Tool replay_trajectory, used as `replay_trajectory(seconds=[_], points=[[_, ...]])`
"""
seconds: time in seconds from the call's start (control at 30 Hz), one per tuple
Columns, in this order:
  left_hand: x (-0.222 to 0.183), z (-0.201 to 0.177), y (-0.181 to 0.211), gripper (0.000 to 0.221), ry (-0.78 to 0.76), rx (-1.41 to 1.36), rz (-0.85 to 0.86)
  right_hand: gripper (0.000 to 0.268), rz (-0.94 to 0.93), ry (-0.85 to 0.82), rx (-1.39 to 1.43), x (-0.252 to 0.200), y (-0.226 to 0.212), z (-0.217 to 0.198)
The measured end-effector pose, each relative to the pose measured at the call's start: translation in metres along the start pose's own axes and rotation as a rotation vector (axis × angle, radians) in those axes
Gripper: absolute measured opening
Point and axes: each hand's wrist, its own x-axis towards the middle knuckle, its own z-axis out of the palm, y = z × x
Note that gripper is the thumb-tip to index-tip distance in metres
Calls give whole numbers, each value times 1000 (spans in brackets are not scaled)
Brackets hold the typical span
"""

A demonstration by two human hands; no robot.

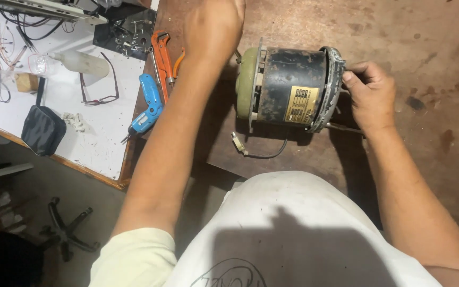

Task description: The person is disassembling a motor housing by unscrewing and removing long bolts using a socket wrench and then pulling the housing apart to reveal internal components.

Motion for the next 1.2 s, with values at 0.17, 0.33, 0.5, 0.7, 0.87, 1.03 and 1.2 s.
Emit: replay_trajectory(seconds=[0.17, 0.33, 0.5, 0.7, 0.87, 1.03, 1.2], points=[[47, 38, -5, 30, -315, -11, -390, 5, -143, 38, -83, -4, -6, 7], [7, 18, -1, 40, -567, -340, -597, 7, -329, 52, -114, 0, -13, 6], [-39, -24, -11, 17, 156, -919, -444, 12, 1, -79, 117, -2, -17, 3], [-112, -20, 27, 31, -190, -939, -566, 13, 90, -51, 198, 4, -13, 13], [-112, 7, -6, 26, -159, -1062, -631, 10, 41, -58, 193, 11, -2, 13], [-106, 12, -25, 14, -196, -1091, -662, 8, -33, -45, 119, 14, -12, 7], [-101, 13, -39, 8, -265, -1131, -762, 8, -234, -40, 105, 17, 1, 6]])
